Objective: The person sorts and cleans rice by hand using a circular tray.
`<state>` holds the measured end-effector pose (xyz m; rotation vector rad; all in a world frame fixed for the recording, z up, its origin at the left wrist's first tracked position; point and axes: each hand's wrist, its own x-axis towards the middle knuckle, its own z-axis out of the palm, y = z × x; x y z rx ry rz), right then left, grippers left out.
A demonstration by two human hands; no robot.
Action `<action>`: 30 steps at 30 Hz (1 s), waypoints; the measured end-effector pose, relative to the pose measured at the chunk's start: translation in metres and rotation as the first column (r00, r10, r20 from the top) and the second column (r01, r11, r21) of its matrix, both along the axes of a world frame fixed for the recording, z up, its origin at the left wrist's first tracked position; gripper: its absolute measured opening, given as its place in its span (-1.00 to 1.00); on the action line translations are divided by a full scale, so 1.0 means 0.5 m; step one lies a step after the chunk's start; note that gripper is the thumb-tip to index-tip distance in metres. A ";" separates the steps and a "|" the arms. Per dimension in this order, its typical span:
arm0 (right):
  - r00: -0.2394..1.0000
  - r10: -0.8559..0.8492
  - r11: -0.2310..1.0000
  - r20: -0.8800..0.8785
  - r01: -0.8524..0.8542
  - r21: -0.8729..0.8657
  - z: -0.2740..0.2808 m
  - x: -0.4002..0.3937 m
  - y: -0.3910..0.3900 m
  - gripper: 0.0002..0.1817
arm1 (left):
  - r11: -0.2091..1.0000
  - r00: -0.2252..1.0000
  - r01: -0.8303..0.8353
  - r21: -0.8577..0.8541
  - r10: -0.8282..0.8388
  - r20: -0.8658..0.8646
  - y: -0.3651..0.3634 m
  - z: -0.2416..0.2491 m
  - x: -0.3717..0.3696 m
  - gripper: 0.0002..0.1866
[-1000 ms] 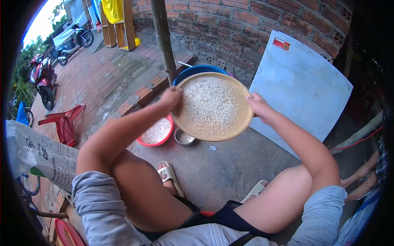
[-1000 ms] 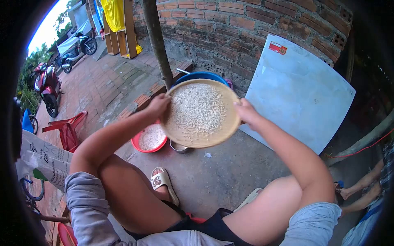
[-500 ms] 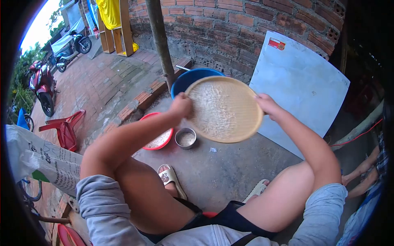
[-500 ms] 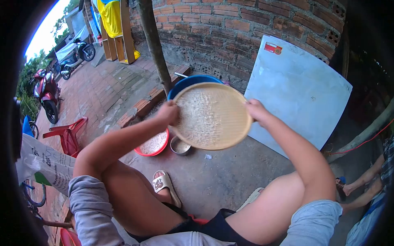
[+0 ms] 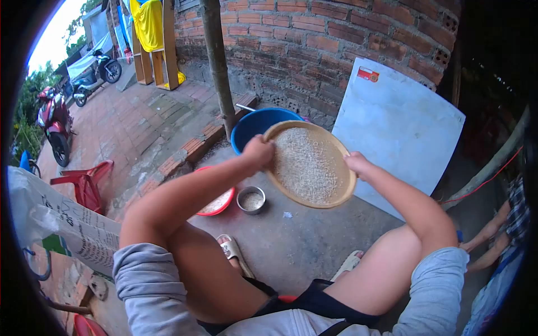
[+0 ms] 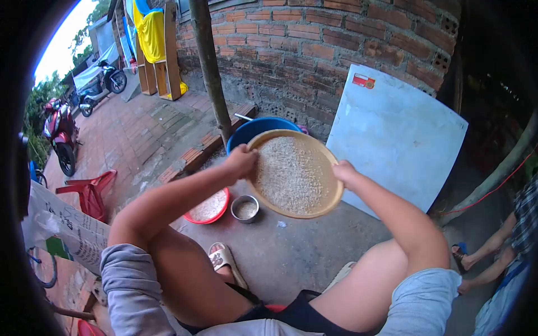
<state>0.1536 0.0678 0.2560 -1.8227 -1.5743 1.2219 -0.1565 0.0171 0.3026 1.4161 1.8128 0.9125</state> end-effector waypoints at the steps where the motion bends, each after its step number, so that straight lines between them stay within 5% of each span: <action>1: 1.000 -0.001 1.000 0.023 0.001 0.006 0.042 -0.012 -0.020 -0.68 | 1.000 0.999 -0.008 -0.004 0.007 -0.053 0.012 0.012 -0.030 -0.64; 3: 0.987 0.150 0.989 -0.056 -0.149 0.023 0.148 -0.091 -0.108 -0.67 | 0.997 0.995 0.004 -0.077 0.003 0.097 0.062 -0.012 -0.128 -0.68; 9: 0.983 0.001 1.000 -0.186 0.003 0.023 0.131 -0.093 -0.101 -0.65 | 0.986 0.994 0.032 -0.164 -0.014 0.109 0.021 -0.042 -0.118 -0.58; 11: 0.996 -0.007 1.000 -0.088 0.008 0.005 0.094 -0.049 -0.049 -0.65 | 0.967 0.994 0.083 -0.240 -0.062 0.094 -0.004 -0.018 -0.078 -0.59; 15: 0.927 0.251 0.963 0.279 -0.268 0.027 0.136 0.006 0.024 -0.71 | 0.965 0.991 0.099 -0.245 -0.117 -0.061 -0.020 0.021 -0.037 -0.60; 16: 0.928 0.251 0.948 0.274 -0.293 0.125 0.130 0.019 0.066 -0.71 | 0.990 0.994 0.056 -0.132 -0.067 -0.082 -0.031 0.036 -0.027 -0.59; 20: 0.892 0.364 0.928 0.269 -0.371 -0.026 0.212 0.025 0.110 -0.69 | 0.994 0.989 0.111 -0.023 -0.113 -0.100 0.031 0.052 -0.024 -0.59; 21: 0.893 0.369 0.928 0.259 -0.370 -0.044 0.189 0.021 0.115 -0.69 | 0.993 0.988 0.095 -0.074 -0.103 -0.115 0.038 0.065 -0.011 -0.59; 23: 0.968 0.148 0.945 0.202 -0.199 0.259 0.131 0.011 0.141 -0.67 | 0.994 0.982 0.081 -0.071 -0.092 -0.166 0.092 0.025 0.001 -0.60; 24: 0.912 -0.013 0.771 0.410 -0.252 0.585 0.031 0.033 0.196 -0.66 | 0.991 0.946 0.056 0.124 -0.014 -0.323 0.139 -0.048 0.000 -0.62; 25: 0.929 -0.131 0.783 0.346 -0.117 0.611 -0.028 0.023 0.186 -0.66 | 0.948 0.884 0.065 0.312 0.090 -0.458 0.172 -0.115 0.001 -0.63; 28: 0.912 -0.304 0.855 0.276 0.133 0.502 -0.194 0.005 0.090 -0.67 | 0.981 0.910 -0.064 0.186 0.134 -0.393 0.093 -0.208 0.082 -0.68; 30: 0.904 -0.308 0.871 0.298 0.142 0.470 -0.313 0.018 0.032 -0.71 | 0.988 0.907 -0.105 0.117 0.144 -0.395 0.039 -0.333 0.120 -0.68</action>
